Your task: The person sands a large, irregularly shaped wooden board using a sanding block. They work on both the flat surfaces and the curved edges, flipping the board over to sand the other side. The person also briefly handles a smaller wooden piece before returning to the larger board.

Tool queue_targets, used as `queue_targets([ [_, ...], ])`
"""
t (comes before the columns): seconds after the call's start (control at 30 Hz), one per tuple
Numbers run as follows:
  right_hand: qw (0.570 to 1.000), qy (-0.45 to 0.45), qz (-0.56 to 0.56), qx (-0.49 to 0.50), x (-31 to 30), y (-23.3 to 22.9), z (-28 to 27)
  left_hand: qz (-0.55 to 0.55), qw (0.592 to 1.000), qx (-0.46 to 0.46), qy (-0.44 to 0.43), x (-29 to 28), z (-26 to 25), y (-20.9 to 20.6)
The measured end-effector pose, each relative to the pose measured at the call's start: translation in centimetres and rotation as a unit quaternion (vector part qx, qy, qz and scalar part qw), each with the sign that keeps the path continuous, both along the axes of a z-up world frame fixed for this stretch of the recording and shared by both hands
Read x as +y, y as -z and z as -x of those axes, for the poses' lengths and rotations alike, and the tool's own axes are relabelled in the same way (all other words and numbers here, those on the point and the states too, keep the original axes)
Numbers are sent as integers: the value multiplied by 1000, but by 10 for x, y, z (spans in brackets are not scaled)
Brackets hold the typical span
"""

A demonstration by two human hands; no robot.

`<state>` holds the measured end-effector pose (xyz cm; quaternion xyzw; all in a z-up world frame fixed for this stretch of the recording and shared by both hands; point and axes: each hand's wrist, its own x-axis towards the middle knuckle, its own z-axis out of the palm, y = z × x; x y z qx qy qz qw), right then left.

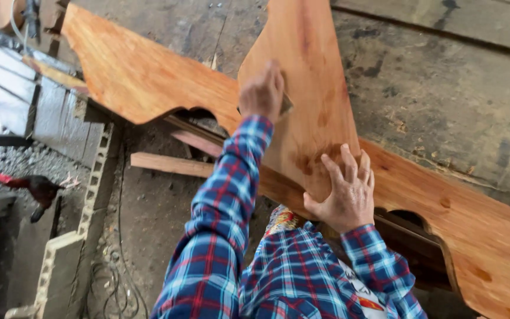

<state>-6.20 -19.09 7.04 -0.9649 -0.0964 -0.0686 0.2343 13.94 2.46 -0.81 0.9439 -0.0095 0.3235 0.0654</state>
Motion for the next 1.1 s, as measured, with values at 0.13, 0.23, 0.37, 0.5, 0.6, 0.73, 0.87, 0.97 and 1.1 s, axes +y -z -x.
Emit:
queue_targets([
  [0.13, 997, -4, 12, 82, -4, -7, -1, 60, 996, 68, 8, 13, -79, -6],
  [0.23, 995, -9, 12, 95, -4, -7, -5, 93, 990, 102, 1, 16, -116, -8],
  [0.37, 997, -15, 19, 73, -1, -9, 0, 45, 998, 52, 12, 19, -95, -5],
  [0.5, 997, -9, 19, 78, 0, -9, -2, -30, 998, 20, 49, 5, -12, 11],
  [0.6, 996, 1, 9, 89, 0, -7, -1, -33, 991, 84, 99, -23, 80, -47],
  [0.73, 996, -5, 6, 89, -1, -5, 1, -8, 981, 104, 163, -19, 80, -49],
  [0.87, 996, 0, 5, 90, -1, -4, -2, -40, 992, 94, 75, 3, -12, 2],
  [0.97, 997, 8, 10, 78, -2, -5, -3, -38, 997, 45, 42, 8, -90, 7],
  [1.1, 998, 2, -4, 68, -1, -6, -5, 33, 995, 70, 65, 19, -128, -1],
])
